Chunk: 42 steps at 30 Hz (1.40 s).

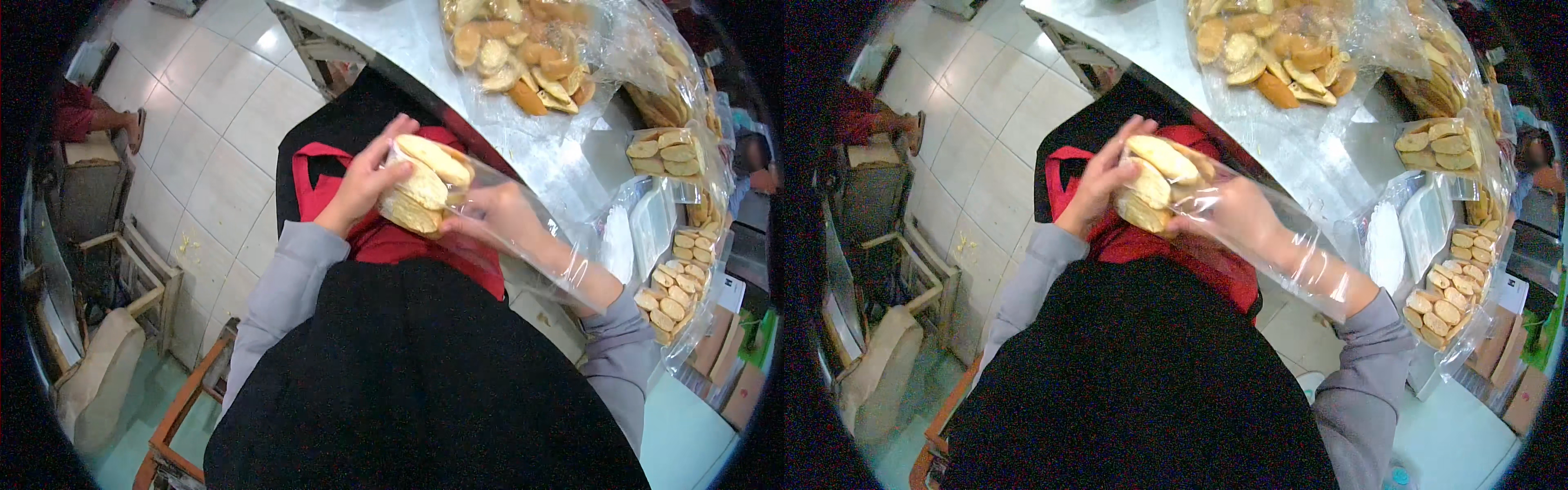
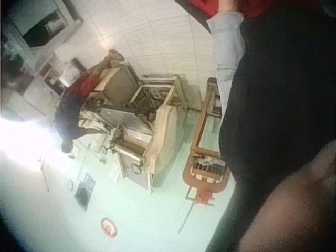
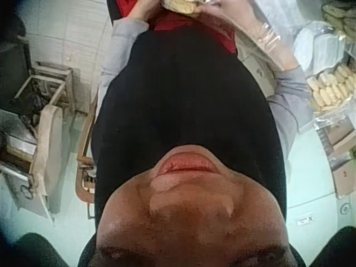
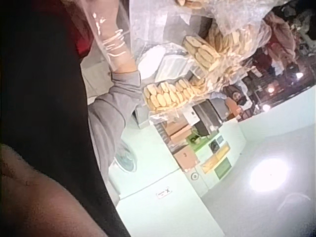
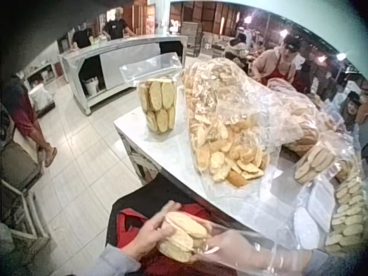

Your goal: The person packs small, oblong biscuits into a clear plastic bag. They pick up biscuits from a large pile on a metal table and place them into the bag held in their left hand. The person arranges the biscuits inside the bag and eventually places the filled bag onto the table.

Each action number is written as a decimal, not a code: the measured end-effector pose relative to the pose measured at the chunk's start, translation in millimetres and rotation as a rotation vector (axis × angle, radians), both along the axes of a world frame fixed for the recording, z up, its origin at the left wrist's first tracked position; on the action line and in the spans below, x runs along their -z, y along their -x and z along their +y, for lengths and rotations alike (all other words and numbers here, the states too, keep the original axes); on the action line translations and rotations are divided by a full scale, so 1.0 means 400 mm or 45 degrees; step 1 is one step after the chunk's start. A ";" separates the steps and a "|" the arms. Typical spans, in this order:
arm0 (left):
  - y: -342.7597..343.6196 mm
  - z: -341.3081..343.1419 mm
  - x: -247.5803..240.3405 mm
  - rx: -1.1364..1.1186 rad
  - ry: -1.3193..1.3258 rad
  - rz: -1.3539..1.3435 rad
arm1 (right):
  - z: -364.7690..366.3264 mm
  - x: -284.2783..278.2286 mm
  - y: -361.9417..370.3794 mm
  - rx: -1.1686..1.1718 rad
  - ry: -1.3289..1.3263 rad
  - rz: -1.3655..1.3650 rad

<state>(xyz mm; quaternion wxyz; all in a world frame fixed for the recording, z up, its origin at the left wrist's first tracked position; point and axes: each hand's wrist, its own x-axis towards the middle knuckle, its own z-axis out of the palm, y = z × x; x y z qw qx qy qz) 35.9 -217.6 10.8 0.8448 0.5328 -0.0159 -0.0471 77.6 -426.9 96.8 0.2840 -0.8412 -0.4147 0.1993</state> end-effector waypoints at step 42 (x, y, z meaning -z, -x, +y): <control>-0.034 0.561 0.104 -1.558 0.572 0.105 | -0.004 0.089 -0.803 0.570 0.306 -0.988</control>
